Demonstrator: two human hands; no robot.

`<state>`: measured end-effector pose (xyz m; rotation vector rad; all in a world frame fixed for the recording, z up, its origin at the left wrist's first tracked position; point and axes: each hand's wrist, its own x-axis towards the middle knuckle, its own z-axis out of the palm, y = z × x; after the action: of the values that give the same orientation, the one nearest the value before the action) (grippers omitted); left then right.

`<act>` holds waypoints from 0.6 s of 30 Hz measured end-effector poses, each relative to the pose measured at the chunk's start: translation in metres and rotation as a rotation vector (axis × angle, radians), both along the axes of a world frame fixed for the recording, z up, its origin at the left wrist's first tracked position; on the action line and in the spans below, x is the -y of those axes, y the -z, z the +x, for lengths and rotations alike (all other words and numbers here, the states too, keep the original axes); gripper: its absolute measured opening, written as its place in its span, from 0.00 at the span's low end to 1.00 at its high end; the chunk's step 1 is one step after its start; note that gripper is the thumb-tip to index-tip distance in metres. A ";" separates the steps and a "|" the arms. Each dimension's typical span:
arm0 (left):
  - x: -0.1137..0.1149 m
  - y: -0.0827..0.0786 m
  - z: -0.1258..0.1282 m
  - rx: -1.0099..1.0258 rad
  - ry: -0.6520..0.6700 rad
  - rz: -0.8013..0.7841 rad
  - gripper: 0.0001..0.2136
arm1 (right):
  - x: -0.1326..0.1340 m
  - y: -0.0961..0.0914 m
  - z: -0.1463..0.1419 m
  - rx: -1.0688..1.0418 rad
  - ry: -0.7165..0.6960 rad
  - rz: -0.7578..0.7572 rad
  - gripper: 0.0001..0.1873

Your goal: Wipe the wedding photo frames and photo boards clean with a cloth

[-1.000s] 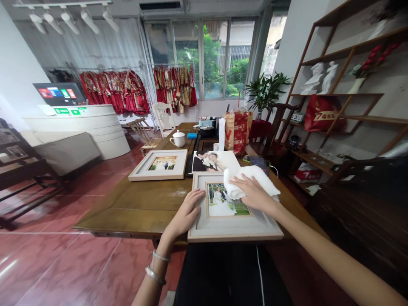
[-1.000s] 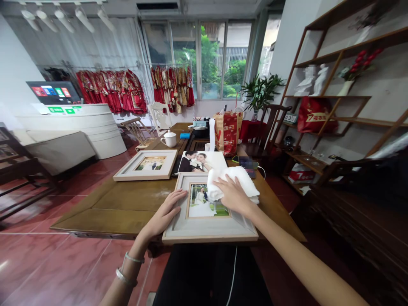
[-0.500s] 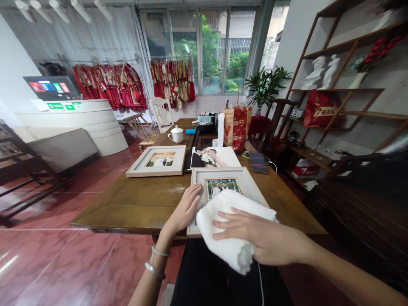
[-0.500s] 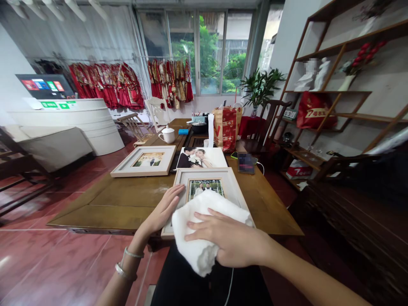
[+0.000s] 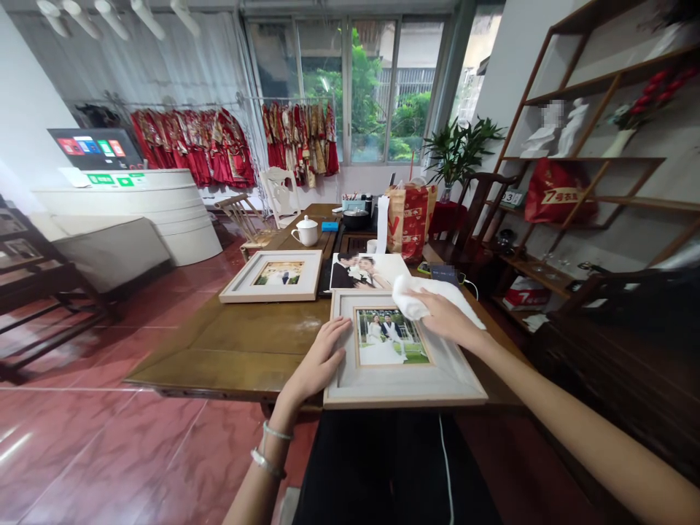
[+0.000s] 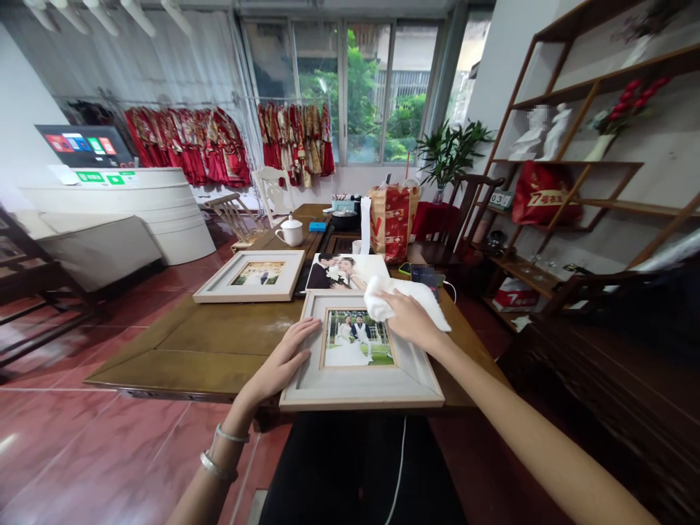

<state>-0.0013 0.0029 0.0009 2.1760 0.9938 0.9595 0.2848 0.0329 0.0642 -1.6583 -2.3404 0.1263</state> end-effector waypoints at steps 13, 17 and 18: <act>-0.003 0.005 -0.001 0.016 -0.006 0.009 0.22 | -0.039 0.004 -0.097 -0.009 -0.444 -0.066 0.42; -0.001 0.001 0.000 0.005 0.008 -0.005 0.23 | -0.022 0.002 -0.068 0.019 -0.465 -0.126 0.43; 0.000 0.000 0.000 0.005 0.007 -0.009 0.23 | -0.015 0.001 -0.057 0.026 -0.462 -0.142 0.44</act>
<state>-0.0016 0.0032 0.0005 2.1670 0.9864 0.9549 0.2278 0.0475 0.0629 -1.1465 -2.7492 0.3689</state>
